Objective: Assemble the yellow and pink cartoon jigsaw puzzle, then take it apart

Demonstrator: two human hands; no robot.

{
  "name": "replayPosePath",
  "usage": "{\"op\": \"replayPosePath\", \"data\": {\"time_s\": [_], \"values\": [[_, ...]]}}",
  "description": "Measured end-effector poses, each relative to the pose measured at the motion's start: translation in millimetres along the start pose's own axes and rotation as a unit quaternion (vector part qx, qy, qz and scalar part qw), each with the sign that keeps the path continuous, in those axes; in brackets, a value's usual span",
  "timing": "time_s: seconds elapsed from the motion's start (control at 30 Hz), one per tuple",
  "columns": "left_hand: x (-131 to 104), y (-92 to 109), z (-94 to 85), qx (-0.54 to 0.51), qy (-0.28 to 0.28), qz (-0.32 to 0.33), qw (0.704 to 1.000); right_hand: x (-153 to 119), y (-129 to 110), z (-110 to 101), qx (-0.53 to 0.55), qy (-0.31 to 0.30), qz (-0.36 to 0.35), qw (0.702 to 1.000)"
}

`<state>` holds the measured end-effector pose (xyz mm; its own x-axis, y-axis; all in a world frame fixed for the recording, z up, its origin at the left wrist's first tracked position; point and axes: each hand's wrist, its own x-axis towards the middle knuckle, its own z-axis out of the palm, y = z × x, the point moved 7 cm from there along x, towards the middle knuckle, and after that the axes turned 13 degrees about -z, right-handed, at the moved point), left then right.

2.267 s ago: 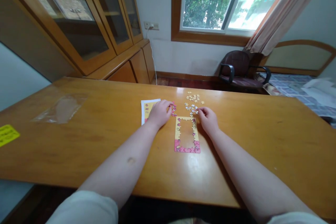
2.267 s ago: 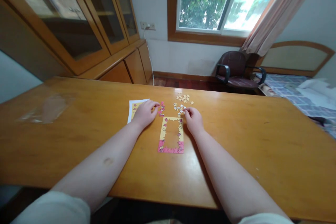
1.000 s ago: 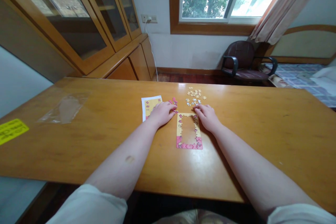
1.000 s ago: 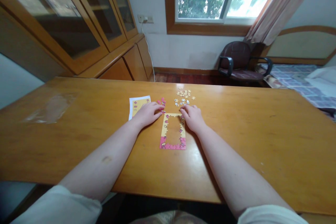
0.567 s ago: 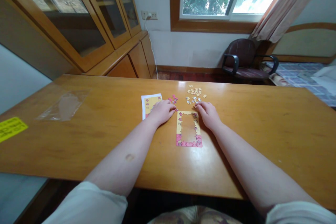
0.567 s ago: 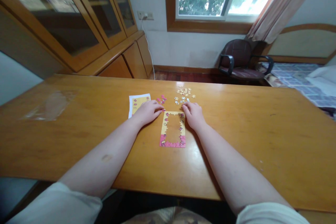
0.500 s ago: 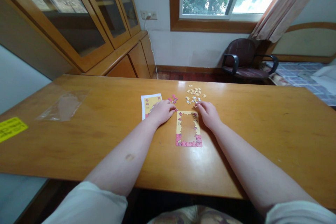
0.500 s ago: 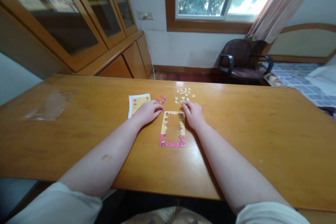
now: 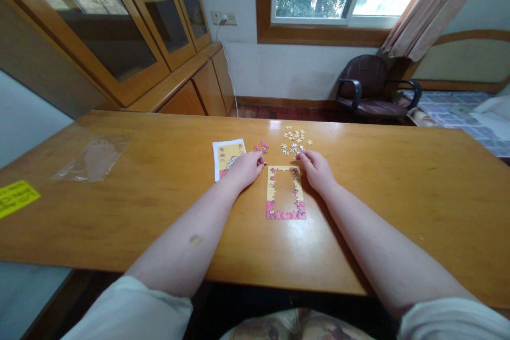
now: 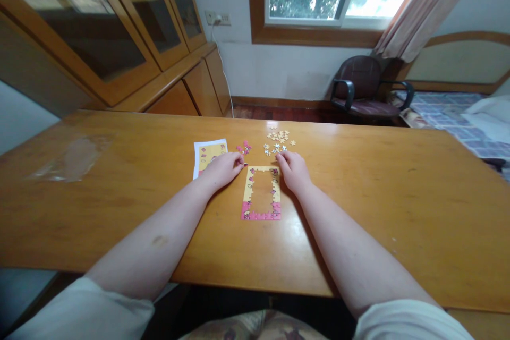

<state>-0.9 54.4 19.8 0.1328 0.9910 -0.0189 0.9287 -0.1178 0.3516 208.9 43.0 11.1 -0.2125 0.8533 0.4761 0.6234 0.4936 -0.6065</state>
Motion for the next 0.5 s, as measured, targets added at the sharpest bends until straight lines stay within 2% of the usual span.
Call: {"op": "replayPosePath", "data": {"time_s": [0.1, 0.2, 0.27, 0.33, 0.5], "values": [[-11, 13, -7.5, -0.063, -0.005, 0.016, 0.998, 0, -1, 0, 0.001, 0.001, -0.001, 1.0], [-28, 36, 1.8, -0.116, -0.099, 0.071, 0.986, 1, 0, 0, 0.0, 0.007, 0.003, 1.0], [-39, 50, 12.8, -0.114, -0.166, 0.107, 0.974, 1, 1, 0, -0.002, 0.008, 0.007, 1.0], [-47, 59, 21.0, -0.102, -0.204, 0.134, 0.964, 1, 2, 0, -0.003, 0.009, 0.009, 1.0], [-49, 62, 28.0, -0.068, -0.212, 0.142, 0.965, 1, 0, -1, 0.003, 0.011, 0.009, 1.0]]}}
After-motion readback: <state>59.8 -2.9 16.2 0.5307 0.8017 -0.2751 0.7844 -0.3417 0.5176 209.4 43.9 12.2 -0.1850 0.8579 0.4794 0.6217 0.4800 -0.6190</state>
